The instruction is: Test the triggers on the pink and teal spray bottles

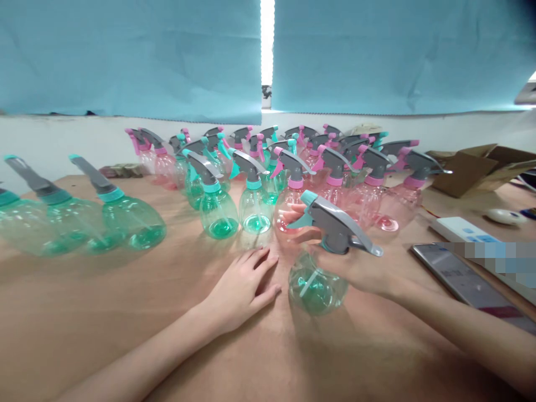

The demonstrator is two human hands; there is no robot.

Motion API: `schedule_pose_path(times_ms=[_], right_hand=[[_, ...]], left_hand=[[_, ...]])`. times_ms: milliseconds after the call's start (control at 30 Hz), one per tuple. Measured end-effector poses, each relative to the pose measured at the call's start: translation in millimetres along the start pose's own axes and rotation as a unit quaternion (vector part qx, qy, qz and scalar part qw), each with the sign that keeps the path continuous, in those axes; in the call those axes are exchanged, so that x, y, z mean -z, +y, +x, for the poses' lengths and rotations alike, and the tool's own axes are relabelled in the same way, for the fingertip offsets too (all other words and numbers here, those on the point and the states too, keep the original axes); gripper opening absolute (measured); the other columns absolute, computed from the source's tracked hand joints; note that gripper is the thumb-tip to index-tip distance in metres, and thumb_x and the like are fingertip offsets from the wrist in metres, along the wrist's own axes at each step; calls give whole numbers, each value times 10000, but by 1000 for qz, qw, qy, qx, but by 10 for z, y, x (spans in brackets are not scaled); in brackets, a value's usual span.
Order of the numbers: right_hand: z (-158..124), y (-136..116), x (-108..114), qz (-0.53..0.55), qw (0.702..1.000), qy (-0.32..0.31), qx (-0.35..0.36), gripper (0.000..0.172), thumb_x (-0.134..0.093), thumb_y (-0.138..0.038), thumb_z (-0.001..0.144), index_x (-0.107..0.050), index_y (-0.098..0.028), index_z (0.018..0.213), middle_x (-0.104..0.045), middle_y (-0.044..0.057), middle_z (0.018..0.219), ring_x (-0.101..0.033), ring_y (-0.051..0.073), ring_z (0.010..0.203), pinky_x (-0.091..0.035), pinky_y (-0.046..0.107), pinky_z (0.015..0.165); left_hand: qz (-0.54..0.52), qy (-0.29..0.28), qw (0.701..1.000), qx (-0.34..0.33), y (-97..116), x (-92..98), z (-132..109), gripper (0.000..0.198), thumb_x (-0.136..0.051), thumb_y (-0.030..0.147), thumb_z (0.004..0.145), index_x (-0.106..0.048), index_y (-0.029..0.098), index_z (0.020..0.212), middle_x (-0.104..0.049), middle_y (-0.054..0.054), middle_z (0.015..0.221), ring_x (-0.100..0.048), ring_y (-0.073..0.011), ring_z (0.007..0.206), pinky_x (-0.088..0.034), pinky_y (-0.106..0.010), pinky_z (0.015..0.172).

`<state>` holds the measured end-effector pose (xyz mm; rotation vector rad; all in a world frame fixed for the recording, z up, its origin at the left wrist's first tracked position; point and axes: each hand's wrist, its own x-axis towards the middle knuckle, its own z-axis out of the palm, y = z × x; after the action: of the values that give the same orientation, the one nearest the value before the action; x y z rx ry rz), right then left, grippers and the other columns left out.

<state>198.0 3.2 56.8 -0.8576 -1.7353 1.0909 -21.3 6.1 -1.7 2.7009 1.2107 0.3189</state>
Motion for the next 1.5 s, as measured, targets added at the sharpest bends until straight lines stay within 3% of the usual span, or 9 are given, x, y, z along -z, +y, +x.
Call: schedule_pose_path(times_ms=[333, 433, 567, 700, 933, 1100, 1200, 1333, 1500], right_hand=[[7, -21, 10, -43, 999, 0, 12, 532, -500, -55, 703, -577, -274, 1181, -629, 17, 1239, -680, 163, 814, -582, 304, 687], [10, -50, 10, -66, 998, 0, 10, 384, -483, -58, 688, -627, -239, 994, -634, 17, 1210, -654, 149, 743, -562, 299, 645], [13, -51, 16, -80, 997, 9, 23, 192, -485, -68, 689, -562, -218, 781, -629, 19, 1175, -641, 160, 828, -555, 295, 708], [22, -45, 13, -66, 997, 12, 44, 188, -482, -64, 673, -531, -221, 764, -634, 23, 1131, -631, 149, 848, -540, 314, 820], [26, -58, -10, -41, 998, 10, 41, 210, -479, -65, 696, -531, -224, 822, -627, 27, 1160, -646, 150, 884, -537, 313, 826], [10, -42, 12, -35, 999, -4, 26, 401, -460, -42, 691, -536, -246, 1027, -654, 0, 1017, -622, 114, 659, -536, 287, 682], [6, -39, 23, -43, 999, -3, 16, 468, -451, -30, 661, -538, -249, 1065, -656, -11, 925, -633, 128, 696, -518, 261, 631], [16, -56, 17, -37, 999, -4, 13, 377, -484, -84, 675, -544, -240, 1013, -642, -12, 870, -644, 135, 702, -522, 255, 607], [23, -128, -1, -49, 997, 28, 56, 167, -490, -111, 667, -499, -230, 785, -615, -2, 842, -653, 154, 753, -544, 261, 619]], left_hand=[[2, -10, 1000, 2, 14, 16, 5, 462, -510, 402, 938, -500, 176, 1340, -442, -151, 1437, -391, -323, 1322, -360, -500, 1056], [1, -13, 1000, 5, 20, 23, 6, 470, -522, 392, 936, -501, 159, 1344, -438, -163, 1438, -387, -328, 1325, -353, -496, 1062], [4, -16, 1000, 5, 23, 27, 10, 481, -522, 391, 937, -499, 143, 1349, -437, -170, 1438, -389, -332, 1322, -347, -499, 1066], [10, -11, 1000, 0, 18, 16, 7, 477, -511, 399, 939, -498, 150, 1346, -445, -162, 1435, -392, -323, 1321, -350, -501, 1064], [9, -4, 1000, 0, 1, 12, -6, 468, -511, 405, 935, -491, 172, 1341, -444, -151, 1436, -396, -316, 1319, -371, -500, 1049], [12, -1, 1000, -4, 2, 8, -5, 461, -507, 404, 939, -489, 173, 1337, -449, -153, 1430, -403, -321, 1311, -373, -506, 1043], [13, -3, 1000, -4, 1, 0, -4, 464, -510, 404, 939, -490, 168, 1338, -444, -156, 1433, -398, -324, 1315, -369, -507, 1046], [11, -9, 1000, -1, -7, -5, -5, 476, -509, 404, 941, -484, 160, 1348, -442, -158, 1435, -390, -322, 1321, -366, -502, 1051], [10, -2, 1000, -3, -21, -6, -7, 474, -508, 402, 939, -481, 172, 1352, -438, -146, 1442, -389, -317, 1323, -361, -504, 1057]])
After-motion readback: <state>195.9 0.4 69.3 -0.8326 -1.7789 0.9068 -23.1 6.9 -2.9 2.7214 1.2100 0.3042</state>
